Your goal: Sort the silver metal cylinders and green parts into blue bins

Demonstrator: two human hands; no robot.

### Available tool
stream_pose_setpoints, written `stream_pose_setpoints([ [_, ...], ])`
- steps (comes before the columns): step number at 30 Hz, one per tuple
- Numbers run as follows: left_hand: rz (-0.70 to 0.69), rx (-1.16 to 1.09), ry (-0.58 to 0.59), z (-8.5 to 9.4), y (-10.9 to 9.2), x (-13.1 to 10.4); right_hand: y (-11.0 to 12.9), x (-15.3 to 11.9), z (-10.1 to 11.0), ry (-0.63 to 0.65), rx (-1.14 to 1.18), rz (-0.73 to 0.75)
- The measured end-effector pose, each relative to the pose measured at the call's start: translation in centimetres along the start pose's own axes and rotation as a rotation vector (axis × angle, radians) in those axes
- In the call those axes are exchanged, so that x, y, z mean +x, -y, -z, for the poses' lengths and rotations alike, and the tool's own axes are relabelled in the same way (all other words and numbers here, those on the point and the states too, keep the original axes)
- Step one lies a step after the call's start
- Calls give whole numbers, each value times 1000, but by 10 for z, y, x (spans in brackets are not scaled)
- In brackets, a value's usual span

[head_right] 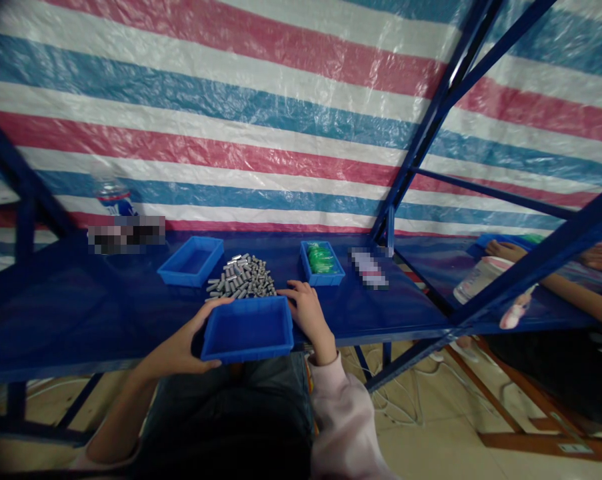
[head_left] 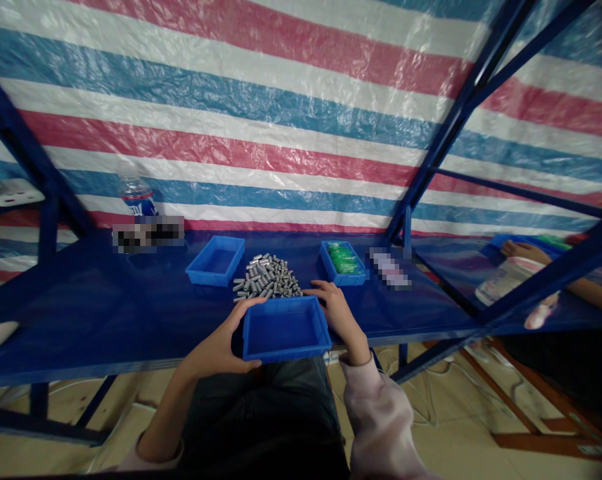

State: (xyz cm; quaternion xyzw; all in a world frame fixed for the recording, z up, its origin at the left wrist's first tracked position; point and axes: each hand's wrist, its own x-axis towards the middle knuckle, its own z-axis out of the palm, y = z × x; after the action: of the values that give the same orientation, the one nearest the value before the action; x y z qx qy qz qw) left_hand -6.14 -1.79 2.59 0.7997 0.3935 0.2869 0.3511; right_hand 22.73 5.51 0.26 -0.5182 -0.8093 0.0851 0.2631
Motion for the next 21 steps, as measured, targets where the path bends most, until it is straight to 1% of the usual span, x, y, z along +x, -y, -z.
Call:
stream_pose_setpoints([
  [5, -8, 8, 13, 0, 1, 0, 3, 0, 3, -3, 0, 19],
  [9, -13, 9, 53, 2, 1, 0, 5, 0, 3, -4, 29, 53],
  [15, -20, -22, 88, 3, 3, 0, 9, 0, 3, -49, 131, 67],
  [21, -1, -37, 82, 2, 3, 0, 8, 2, 2, -114, 219, 57],
])
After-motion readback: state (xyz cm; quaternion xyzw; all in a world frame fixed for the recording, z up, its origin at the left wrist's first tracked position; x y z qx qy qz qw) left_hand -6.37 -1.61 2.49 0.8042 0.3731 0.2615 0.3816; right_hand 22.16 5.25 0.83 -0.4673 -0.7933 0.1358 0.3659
